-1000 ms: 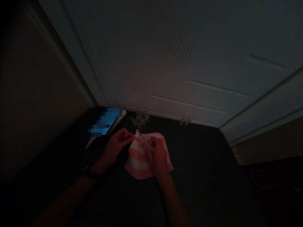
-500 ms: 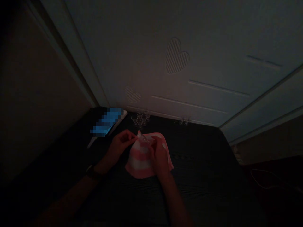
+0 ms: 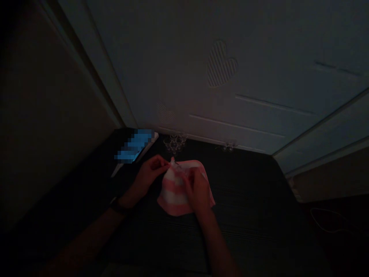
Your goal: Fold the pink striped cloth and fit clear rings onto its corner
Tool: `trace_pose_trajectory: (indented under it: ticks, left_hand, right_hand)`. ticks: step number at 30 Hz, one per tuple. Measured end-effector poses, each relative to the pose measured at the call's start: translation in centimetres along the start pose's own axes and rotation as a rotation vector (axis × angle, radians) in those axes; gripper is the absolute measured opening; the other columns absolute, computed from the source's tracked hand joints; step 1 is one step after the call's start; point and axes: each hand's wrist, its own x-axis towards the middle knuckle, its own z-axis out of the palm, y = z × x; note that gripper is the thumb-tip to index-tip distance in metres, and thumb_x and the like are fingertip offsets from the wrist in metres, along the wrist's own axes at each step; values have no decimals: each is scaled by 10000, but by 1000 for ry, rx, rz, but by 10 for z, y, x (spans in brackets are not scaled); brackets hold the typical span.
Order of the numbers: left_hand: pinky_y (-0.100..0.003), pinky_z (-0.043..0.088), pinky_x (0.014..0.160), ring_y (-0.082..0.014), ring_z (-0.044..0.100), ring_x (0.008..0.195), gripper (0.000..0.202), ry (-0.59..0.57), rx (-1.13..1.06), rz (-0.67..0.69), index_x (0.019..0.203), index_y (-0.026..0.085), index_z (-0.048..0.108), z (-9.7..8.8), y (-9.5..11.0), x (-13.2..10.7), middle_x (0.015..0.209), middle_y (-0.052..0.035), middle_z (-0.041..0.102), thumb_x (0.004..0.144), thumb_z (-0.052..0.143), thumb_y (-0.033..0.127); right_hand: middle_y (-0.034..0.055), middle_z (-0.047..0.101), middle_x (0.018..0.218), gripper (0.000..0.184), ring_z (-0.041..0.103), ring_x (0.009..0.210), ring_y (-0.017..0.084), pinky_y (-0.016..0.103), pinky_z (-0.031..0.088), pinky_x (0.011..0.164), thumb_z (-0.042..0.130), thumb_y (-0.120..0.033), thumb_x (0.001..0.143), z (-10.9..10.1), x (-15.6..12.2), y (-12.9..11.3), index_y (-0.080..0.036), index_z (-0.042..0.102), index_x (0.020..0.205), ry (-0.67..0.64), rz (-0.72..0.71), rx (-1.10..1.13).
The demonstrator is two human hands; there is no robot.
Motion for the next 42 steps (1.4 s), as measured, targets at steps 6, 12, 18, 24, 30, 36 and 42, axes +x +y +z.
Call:
trace_pose_trajectory:
  ticks: [6, 12, 18, 24, 30, 36, 42]
  left_hand:
    - [-262, 439, 694, -140, 564, 734, 207, -31, 12, 4, 649, 173, 480, 1, 1, 0, 694, 21, 557, 649, 671, 250]
    - [-238, 432, 652, -119, 542, 685, 191, -50, -1, 17, 638, 170, 480, 2, -1, 0, 670, 33, 531, 660, 656, 241]
    - [-239, 435, 638, -123, 549, 684, 190, -87, -4, -13, 631, 167, 479, 4, 1, -1, 700, 17, 564, 649, 656, 233]
    - [-237, 433, 641, -120, 545, 694, 176, -98, 1, 3, 630, 166, 475, 5, 3, -3, 712, 15, 562, 671, 638, 218]
    - [-256, 443, 715, -134, 567, 757, 181, -42, -37, -4, 640, 168, 473, 3, 1, -1, 719, 16, 566, 676, 643, 218]
    - [-271, 442, 745, -141, 575, 782, 161, -34, -17, 11, 686, 162, 491, 1, 0, -1, 770, 0, 591, 679, 640, 223]
    - [-249, 438, 717, -125, 563, 755, 153, -34, 8, 24, 716, 160, 513, 2, -3, 0, 752, 12, 572, 672, 651, 209]
  right_hand:
    - [-22, 568, 651, 226, 530, 574, 128, 233, 361, 544, 414, -392, 861, -3, -1, -1, -199, 530, 843, -20, 55, -52]
    - [34, 605, 809, 266, 561, 674, 166, 278, 420, 611, 466, -368, 835, 0, 0, -1, -189, 490, 1030, 5, 32, 7]
    - [68, 593, 948, 416, 576, 780, 172, 292, 449, 678, 479, -329, 828, -2, 1, -5, -180, 379, 1203, 17, 57, 24]
    - [71, 575, 1001, 331, 559, 814, 171, 306, 445, 721, 450, -288, 836, -2, 1, -3, -189, 447, 1152, 39, -24, 5]
    - [50, 587, 916, 412, 555, 698, 150, 288, 447, 650, 449, -240, 827, 0, -1, -1, -191, 371, 1229, 0, -5, 8]
    - [57, 586, 936, 297, 549, 715, 157, 287, 437, 650, 468, -293, 832, 0, -1, 0, -187, 450, 1109, -3, -38, 15]
    - [6, 592, 791, 200, 545, 668, 141, 253, 402, 615, 481, -378, 830, -2, 0, -1, -203, 512, 922, -5, 21, -27]
